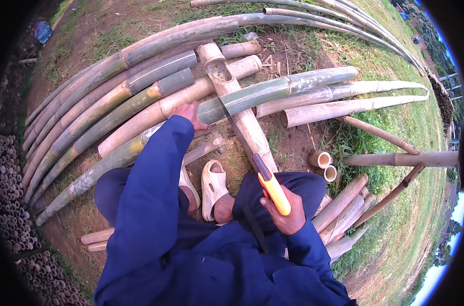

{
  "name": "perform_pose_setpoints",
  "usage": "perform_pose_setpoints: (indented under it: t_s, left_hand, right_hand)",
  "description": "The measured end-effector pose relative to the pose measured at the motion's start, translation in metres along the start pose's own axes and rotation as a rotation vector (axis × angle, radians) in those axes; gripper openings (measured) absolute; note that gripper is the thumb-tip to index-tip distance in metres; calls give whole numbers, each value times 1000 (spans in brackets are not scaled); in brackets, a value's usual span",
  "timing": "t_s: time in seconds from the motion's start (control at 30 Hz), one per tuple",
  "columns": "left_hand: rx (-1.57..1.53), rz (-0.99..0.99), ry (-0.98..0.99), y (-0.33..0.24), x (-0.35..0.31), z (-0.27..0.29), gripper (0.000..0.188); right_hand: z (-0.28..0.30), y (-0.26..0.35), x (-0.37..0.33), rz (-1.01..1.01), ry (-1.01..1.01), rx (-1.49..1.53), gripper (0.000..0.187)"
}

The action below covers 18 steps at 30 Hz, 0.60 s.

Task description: The person sits on the ground and uses a hand saw to cut a long bamboo pole into shorter sections. They repeatedly position the pole, saw through it, and set the cut pieces aside.

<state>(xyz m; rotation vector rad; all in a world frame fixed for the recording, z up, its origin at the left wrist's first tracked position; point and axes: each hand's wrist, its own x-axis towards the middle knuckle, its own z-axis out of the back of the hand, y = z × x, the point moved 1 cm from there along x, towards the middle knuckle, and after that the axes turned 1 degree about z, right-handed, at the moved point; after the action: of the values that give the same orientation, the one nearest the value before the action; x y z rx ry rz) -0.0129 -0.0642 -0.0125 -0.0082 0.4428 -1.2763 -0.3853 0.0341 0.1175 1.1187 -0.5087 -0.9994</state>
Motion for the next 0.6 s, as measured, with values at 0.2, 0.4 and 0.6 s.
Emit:
perform_pose_setpoints:
  t_s: [0.2, 0.4, 0.6]
  left_hand:
    - [2, 38, 14, -12, 2, 0, 84]
    - [-51, -56, 19, -6, 20, 2, 80]
    - [-21, 1, 56, 7, 15, -4, 84]
  right_hand:
    - [-14, -1, 7, 18, -62, -24, 25]
    - [-36, -22, 72, 48, -79, 16, 21]
    - [22, 31, -35, -67, -3, -73, 32]
